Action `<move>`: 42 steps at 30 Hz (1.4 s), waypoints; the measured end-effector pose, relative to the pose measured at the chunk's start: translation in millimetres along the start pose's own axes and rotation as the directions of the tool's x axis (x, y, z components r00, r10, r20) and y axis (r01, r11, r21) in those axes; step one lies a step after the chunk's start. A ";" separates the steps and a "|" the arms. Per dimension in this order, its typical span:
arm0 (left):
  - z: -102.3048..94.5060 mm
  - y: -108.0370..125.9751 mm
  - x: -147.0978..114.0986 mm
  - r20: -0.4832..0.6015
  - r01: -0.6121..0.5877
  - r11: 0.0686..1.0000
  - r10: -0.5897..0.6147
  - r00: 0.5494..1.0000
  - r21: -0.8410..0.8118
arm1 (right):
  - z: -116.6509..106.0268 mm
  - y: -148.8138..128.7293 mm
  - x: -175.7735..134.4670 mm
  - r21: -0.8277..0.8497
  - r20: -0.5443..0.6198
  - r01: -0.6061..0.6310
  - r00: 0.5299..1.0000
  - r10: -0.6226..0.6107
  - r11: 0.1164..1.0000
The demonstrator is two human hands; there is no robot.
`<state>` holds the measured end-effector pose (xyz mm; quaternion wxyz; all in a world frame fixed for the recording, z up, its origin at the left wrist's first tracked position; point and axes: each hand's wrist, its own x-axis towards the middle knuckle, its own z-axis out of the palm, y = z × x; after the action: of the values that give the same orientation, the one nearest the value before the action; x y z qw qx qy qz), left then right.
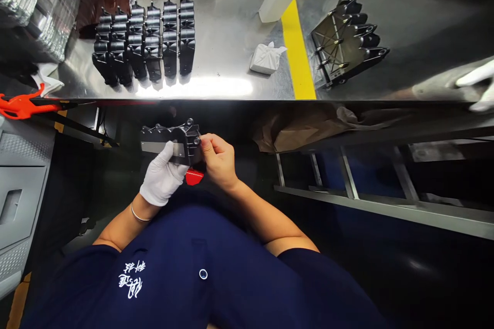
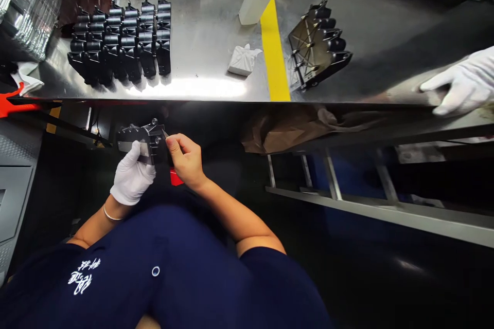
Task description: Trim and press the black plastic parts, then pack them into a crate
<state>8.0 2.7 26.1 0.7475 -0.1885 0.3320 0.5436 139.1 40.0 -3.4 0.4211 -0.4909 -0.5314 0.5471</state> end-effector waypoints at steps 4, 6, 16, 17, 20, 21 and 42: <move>-2.0 4.8 -1.0 0.076 -0.003 0.995 0.011 0.997 -0.103 | 7.7 7.4 0.3 0.193 -0.130 -0.001 0.991 0.026 0.981; -2.5 9.1 -3.2 0.088 -0.038 0.995 0.046 0.995 -0.092 | -0.2 5.5 2.7 0.160 -0.075 0.050 0.996 -0.038 0.986; -3.5 13.5 -5.7 -0.001 -0.103 0.963 0.106 0.994 0.249 | -37.1 -12.5 7.3 -0.346 0.279 0.573 0.819 -0.501 0.743; -4.2 13.1 -5.3 0.015 -0.113 0.956 0.113 0.993 0.270 | -37.2 -12.8 8.1 -0.350 0.286 0.588 0.808 -0.514 0.729; -5.7 12.0 -4.8 0.038 -0.151 0.940 0.146 0.989 0.307 | -37.8 -13.4 11.0 -0.351 0.318 0.619 0.784 -0.533 0.703; -6.1 11.4 -4.8 0.041 -0.162 0.935 0.157 0.987 0.314 | -38.3 -13.3 12.1 -0.349 0.330 0.626 0.778 -0.534 0.697; -19.8 1.1 -19.2 0.134 -0.330 0.845 0.301 0.944 0.421 | -40.5 20.3 35.8 -0.316 -0.136 0.090 0.981 -0.139 0.944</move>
<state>-2.4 -22.9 25.6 0.6810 0.0588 0.4484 0.5759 174.4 80.3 -24.9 0.4109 -0.5603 -0.6032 0.3916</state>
